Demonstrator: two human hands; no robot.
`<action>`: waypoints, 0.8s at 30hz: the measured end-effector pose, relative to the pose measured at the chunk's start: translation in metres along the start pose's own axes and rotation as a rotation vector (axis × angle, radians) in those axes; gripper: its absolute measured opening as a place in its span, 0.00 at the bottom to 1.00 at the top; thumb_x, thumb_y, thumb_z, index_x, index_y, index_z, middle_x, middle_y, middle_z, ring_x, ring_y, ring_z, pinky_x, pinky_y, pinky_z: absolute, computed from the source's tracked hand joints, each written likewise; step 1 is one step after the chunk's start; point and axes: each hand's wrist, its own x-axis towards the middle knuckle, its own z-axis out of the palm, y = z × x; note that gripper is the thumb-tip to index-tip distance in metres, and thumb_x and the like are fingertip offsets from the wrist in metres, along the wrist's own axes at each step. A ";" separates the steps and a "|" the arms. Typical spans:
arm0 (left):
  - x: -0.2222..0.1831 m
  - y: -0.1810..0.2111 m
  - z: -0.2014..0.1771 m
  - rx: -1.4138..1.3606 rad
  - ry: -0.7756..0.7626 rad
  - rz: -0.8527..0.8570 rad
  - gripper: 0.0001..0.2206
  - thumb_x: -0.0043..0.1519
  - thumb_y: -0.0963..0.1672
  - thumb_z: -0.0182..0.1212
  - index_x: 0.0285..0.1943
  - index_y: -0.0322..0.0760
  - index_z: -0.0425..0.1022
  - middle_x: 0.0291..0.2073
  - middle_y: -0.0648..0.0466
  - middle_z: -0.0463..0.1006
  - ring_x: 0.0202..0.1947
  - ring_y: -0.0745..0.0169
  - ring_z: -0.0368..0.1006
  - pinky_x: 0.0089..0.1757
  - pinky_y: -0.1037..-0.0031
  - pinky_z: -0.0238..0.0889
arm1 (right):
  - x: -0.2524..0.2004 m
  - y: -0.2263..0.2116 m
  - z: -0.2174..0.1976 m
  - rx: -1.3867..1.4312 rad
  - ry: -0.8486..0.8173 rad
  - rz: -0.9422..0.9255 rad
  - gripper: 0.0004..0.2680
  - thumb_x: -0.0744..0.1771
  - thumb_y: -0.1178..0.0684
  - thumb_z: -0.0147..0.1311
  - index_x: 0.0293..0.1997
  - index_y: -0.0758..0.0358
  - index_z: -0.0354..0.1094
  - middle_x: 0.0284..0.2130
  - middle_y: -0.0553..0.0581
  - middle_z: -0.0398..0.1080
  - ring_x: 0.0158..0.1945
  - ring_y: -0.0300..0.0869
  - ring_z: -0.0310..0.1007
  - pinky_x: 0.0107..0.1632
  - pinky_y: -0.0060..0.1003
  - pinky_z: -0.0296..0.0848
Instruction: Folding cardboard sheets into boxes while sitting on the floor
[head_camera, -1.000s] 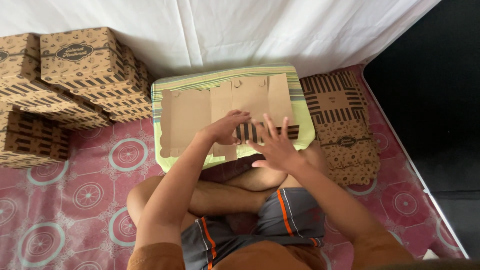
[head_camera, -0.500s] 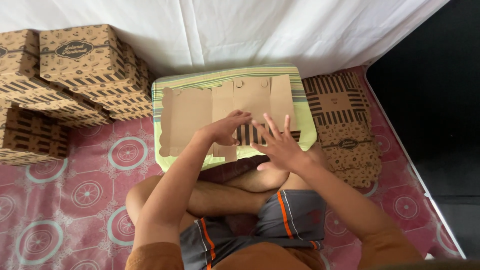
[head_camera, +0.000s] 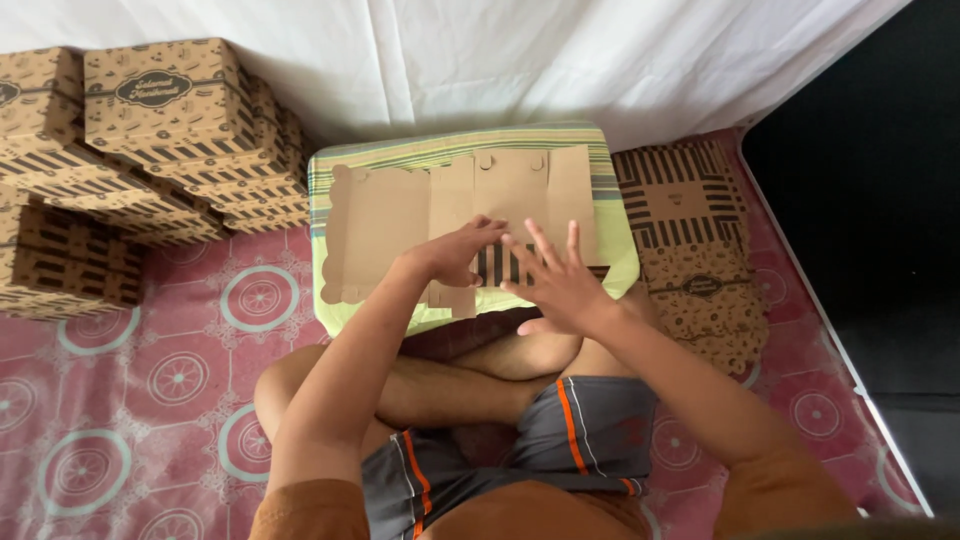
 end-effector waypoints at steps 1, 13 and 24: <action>0.003 -0.002 0.002 0.003 0.002 0.008 0.48 0.42 0.41 0.78 0.76 0.34 0.57 0.72 0.40 0.61 0.72 0.30 0.50 0.67 0.54 0.54 | -0.002 0.005 0.006 0.009 -0.023 0.018 0.29 0.60 0.21 0.53 0.68 0.30 0.61 0.78 0.59 0.29 0.78 0.68 0.21 0.64 0.89 0.33; 0.006 -0.016 0.012 0.012 0.113 0.088 0.45 0.40 0.43 0.75 0.72 0.27 0.62 0.69 0.38 0.66 0.68 0.32 0.56 0.66 0.56 0.56 | -0.007 0.032 0.051 0.009 0.492 -0.044 0.39 0.57 0.38 0.69 0.75 0.31 0.47 0.76 0.63 0.39 0.78 0.63 0.32 0.66 0.83 0.33; 0.039 -0.029 0.068 0.214 0.544 0.064 0.30 0.43 0.54 0.80 0.43 0.31 0.73 0.52 0.40 0.77 0.51 0.39 0.70 0.55 0.59 0.67 | -0.015 0.041 0.078 0.054 0.727 0.279 0.23 0.61 0.37 0.63 0.62 0.43 0.64 0.71 0.69 0.51 0.74 0.70 0.43 0.62 0.89 0.29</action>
